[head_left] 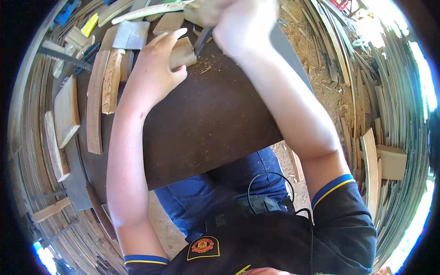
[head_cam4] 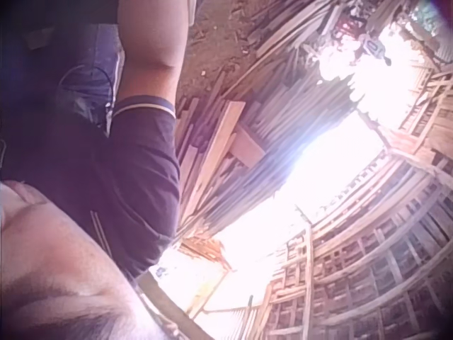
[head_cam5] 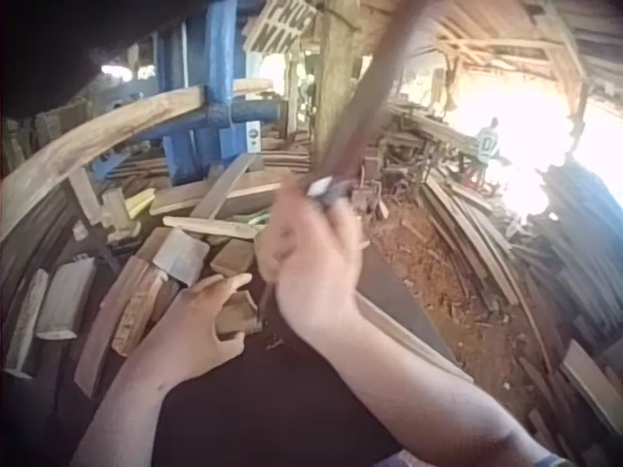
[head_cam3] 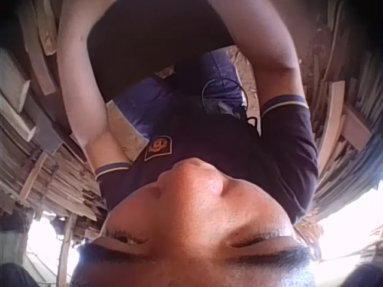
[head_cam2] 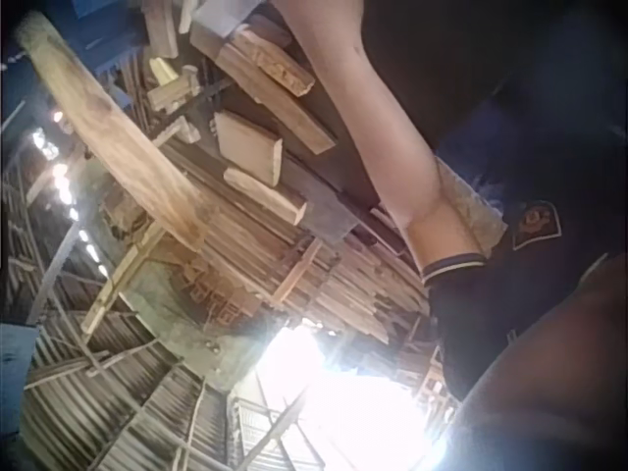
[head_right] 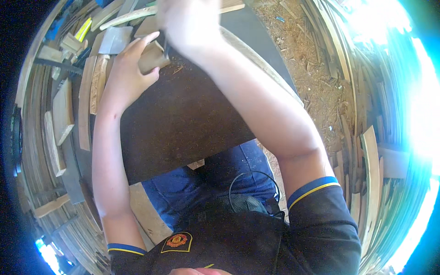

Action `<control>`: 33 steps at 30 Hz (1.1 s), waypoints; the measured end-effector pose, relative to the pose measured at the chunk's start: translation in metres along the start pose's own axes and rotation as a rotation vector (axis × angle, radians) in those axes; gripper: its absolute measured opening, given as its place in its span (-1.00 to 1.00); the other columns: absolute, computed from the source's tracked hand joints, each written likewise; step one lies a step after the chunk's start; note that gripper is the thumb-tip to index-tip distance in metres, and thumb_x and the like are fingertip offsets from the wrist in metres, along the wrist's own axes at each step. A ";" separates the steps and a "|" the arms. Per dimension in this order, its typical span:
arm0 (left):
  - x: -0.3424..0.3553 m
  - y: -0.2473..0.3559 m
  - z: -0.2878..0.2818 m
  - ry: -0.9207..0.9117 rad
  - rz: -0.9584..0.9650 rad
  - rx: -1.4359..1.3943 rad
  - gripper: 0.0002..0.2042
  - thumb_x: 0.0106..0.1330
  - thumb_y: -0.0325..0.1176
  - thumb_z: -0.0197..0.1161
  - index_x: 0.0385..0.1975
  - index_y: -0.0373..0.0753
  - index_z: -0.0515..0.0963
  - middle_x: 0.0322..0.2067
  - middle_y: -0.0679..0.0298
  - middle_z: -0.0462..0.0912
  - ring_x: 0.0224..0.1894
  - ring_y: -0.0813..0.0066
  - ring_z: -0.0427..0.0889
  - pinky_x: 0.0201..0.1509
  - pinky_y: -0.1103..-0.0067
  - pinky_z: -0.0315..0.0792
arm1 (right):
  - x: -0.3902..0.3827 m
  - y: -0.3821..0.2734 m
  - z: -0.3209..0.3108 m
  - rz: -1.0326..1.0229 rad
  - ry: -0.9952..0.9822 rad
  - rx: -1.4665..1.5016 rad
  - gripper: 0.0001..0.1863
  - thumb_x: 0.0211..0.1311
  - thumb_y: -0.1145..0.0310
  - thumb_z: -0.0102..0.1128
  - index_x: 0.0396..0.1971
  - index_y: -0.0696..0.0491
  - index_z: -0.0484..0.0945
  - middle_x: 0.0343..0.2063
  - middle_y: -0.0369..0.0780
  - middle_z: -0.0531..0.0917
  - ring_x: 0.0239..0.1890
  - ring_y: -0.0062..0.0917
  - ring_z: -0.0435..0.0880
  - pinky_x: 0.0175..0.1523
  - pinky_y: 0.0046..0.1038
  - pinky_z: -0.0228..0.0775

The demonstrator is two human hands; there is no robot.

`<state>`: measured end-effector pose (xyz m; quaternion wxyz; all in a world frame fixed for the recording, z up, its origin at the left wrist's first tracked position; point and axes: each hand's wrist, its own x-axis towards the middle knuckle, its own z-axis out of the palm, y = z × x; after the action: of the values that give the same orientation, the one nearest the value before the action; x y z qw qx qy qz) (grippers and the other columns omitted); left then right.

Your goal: The person uses a chisel and a wooden mallet to carve and shape a small block of wood on a workbench. They repeatedly strike the chisel to remove wood shavings and refine the block's edges, occasionally adjusting the wood's position.

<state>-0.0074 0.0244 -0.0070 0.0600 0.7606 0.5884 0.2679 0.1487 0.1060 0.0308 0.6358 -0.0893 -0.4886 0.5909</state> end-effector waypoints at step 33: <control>0.003 0.003 -0.004 -0.020 0.026 0.042 -0.33 0.12 -0.44 0.41 0.32 -0.23 0.42 0.15 -0.07 0.59 0.23 -0.03 0.56 0.37 0.30 0.42 | 0.003 0.000 0.001 0.013 0.115 0.230 -0.67 0.51 0.31 0.06 -0.54 -0.08 0.29 -0.73 -0.46 0.27 -0.78 -0.74 0.20 -0.68 -0.56 -0.03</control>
<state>-0.0059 0.0254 -0.0017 0.0465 0.7718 0.5833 0.2487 0.1470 0.1082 0.0330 0.6649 -0.0527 -0.3796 0.6411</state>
